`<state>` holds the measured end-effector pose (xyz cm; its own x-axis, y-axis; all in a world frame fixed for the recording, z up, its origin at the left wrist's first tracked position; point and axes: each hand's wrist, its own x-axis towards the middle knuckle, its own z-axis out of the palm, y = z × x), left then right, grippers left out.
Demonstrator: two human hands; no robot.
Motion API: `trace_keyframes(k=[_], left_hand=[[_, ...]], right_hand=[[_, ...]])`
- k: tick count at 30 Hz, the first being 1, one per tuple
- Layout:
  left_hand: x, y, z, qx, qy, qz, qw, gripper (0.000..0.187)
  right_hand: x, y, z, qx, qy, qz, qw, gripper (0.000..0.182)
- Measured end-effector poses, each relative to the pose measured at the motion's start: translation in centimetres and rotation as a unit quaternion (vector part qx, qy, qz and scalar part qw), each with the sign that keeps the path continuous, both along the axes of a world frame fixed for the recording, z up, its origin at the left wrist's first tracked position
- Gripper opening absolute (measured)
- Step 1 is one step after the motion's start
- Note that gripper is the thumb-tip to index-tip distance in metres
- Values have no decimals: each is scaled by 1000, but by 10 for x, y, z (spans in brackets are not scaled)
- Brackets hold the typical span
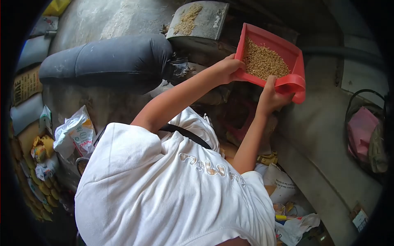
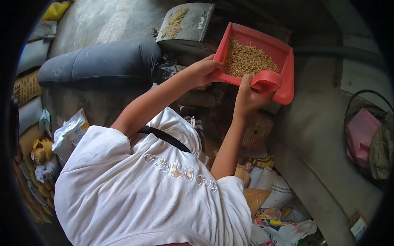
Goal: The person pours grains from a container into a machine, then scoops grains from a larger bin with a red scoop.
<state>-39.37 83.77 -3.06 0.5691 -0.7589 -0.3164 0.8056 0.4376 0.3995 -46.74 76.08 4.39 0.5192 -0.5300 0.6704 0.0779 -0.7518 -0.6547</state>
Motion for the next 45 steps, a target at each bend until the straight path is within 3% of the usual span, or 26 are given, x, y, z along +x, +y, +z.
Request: trace_keyframes(k=[15, 19, 21, 24, 45], left_hand=[[-8, -11, -4, -23, 72, 27, 997, 43], [-8, -14, -11, -3, 74, 20, 997, 43], [-9, -16, -15, -9, 82, 22, 996, 43], [-10, -13, -11, -13, 92, 21, 995, 42], [-16, -13, -18, -45, 95, -1, 994, 51]], right_hand=[[12, -20, 0, -84, 46, 24, 995, 25], [8, -21, -3, -48, 63, 19, 997, 25], [7, -23, -4, -32, 96, 20, 995, 37], [9, -24, -5, -64, 76, 30, 995, 38], [-1, -16, -7, -50, 91, 5, 995, 22]])
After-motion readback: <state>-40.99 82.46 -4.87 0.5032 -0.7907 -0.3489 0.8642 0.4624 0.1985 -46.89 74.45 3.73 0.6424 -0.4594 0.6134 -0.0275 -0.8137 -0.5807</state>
